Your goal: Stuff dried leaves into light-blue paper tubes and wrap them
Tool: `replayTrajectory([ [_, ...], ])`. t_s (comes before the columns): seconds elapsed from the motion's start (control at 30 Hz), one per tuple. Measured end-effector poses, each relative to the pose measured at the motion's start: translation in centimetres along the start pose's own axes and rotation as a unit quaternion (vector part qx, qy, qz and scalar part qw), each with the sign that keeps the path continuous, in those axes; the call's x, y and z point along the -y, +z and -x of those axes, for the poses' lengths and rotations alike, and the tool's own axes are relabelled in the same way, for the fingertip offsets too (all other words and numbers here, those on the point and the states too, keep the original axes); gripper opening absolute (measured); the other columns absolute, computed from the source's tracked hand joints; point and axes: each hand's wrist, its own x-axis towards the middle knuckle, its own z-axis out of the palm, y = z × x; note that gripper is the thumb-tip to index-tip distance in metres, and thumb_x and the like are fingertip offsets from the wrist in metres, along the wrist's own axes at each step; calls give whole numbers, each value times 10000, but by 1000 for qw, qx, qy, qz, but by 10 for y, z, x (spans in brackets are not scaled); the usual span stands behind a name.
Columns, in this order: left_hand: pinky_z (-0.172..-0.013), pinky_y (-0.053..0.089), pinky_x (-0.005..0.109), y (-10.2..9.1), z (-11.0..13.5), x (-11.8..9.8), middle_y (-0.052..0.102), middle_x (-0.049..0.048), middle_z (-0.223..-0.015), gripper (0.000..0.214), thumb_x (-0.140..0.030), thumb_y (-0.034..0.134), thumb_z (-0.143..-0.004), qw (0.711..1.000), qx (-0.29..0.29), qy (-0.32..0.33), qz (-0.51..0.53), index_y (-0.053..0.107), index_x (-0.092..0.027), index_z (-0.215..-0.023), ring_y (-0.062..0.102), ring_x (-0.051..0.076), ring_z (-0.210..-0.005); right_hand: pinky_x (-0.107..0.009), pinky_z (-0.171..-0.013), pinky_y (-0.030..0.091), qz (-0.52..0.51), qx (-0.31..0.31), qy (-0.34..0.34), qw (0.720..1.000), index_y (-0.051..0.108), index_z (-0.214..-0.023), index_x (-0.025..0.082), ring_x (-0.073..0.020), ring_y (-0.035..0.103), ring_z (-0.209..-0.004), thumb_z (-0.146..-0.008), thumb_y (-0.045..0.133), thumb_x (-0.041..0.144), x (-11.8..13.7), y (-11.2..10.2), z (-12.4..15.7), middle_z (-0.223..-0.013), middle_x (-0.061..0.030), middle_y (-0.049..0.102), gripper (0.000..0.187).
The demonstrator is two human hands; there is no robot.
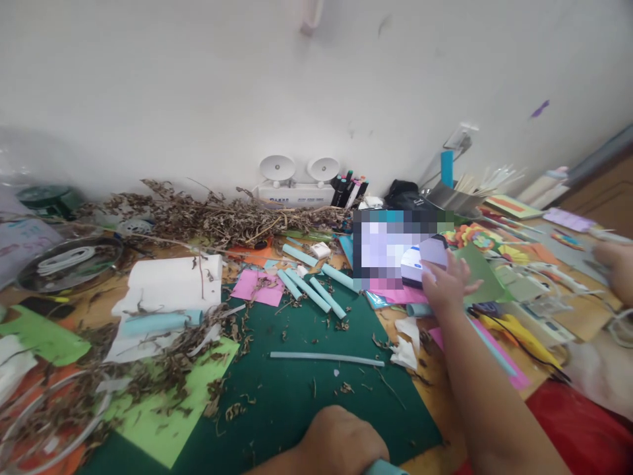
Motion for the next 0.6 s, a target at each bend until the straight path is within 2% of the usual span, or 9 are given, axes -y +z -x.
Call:
replayTrajectory([
  [0.1, -449, 262, 241, -3, -1, -1, 502, -14, -444, 591, -529, 39, -832, 999, -29, 2, 17, 483, -197, -625, 462, 89, -446, -581, -947, 121, -22, 3, 13, 1000, 633, -904, 264, -259, 174, -1252, -716, 343, 294, 2, 1, -1, -1331, 21, 345, 347],
  [0.17, -460, 267, 240, -4, -2, -2, 508, -10, -445, 603, -534, 28, -828, 999, -30, 0, 26, 485, -195, -630, 459, 88, -448, -603, -935, 122, -50, -14, 37, 998, 586, -1016, 263, -271, 179, -1251, -718, 330, 273, 0, 0, -3, -1355, 4, 306, 393],
  [0.23, -466, 268, 242, -8, -4, -4, 510, -8, -448, 600, -530, 26, -829, 998, -42, 3, 36, 476, -192, -623, 455, 87, -447, -596, -944, 122, -83, -43, 64, 994, 514, -1131, 217, -286, 197, -1245, -721, 312, 257, -3, -6, -7, -1371, -45, 271, 459],
  [0.37, -454, 261, 238, -22, -7, -13, 490, -14, -442, 537, -486, 66, -841, 992, -113, 7, 59, 436, -186, -594, 430, 82, -420, -452, -998, 206, -160, -114, 81, 977, 489, -1143, 90, -268, 297, -1203, -721, 265, 237, -3, -39, -1, -1294, -151, 363, 499],
  [0.43, -471, 279, 235, -32, -9, -18, 500, -7, -470, 466, -474, 143, -826, 989, -134, -20, 59, 436, -181, -614, 440, 85, -439, -413, -982, 271, -205, -144, 67, 966, 449, -1160, 91, -253, 344, -1177, -737, 234, 249, 6, -61, 23, -1246, -158, 404, 501],
  [0.5, -488, 293, 236, -42, -12, -23, 509, 5, -495, 415, -457, 200, -810, 987, -144, -45, 52, 440, -174, -625, 455, 94, -467, -431, -935, 337, -252, -151, 40, 955, 465, -1118, 107, -264, 422, -1112, -752, 234, 261, 24, -79, 63, -1155, -157, 476, 460],
  [0.57, -496, 309, 233, -52, -17, -29, 517, 12, -519, 394, -454, 234, -803, 987, -133, -76, 43, 447, -168, -635, 468, 105, -490, -414, -872, 409, -298, -116, -11, 947, 533, -1008, 172, -249, 497, -1034, -769, 299, 305, 47, -92, 109, -1038, -116, 554, 361],
  [0.6, -496, 312, 232, -57, -20, -32, 525, 13, -537, 387, -458, 254, -801, 987, -116, -109, 36, 451, -166, -643, 475, 112, -503, -410, -866, 418, -331, -87, -55, 938, 540, -990, 219, -235, 504, -1031, -773, 324, 332, 60, -97, 132, -1044, -82, 558, 326],
])
